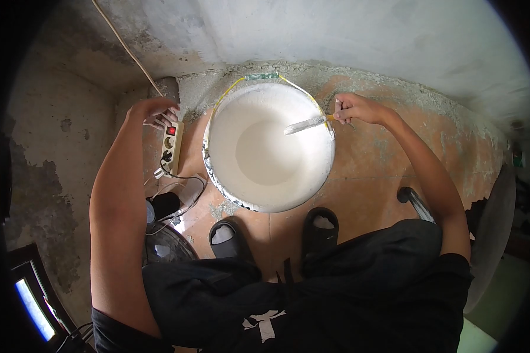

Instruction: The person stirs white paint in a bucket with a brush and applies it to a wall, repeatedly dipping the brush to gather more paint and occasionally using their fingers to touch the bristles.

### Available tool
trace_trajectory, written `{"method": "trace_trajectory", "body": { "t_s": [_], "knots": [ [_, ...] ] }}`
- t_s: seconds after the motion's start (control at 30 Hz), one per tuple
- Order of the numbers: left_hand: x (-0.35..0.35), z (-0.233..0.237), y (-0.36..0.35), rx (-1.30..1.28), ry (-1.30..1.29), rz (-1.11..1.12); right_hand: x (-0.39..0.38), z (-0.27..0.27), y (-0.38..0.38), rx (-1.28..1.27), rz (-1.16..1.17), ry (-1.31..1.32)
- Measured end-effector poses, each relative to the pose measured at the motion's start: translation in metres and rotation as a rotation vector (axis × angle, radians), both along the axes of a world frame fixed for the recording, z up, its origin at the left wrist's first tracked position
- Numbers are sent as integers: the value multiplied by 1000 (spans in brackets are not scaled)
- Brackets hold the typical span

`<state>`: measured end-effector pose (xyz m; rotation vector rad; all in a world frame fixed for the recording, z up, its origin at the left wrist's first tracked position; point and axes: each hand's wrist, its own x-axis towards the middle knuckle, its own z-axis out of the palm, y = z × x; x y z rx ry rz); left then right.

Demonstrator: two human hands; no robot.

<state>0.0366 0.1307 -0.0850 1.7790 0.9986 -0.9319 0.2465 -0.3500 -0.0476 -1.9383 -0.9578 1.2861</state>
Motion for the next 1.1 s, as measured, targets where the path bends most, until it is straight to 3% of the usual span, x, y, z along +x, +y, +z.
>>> {"method": "trace_trajectory", "body": {
  "t_s": [0.77, 1.1],
  "knots": [
    [1, 5, -7, 43, 3, 0, -4, -1, -2, 46, -17, 131],
    [8, 14, -20, 0, -111, 11, -7, 10, -2, -79, 65, 70]
  ]
}}
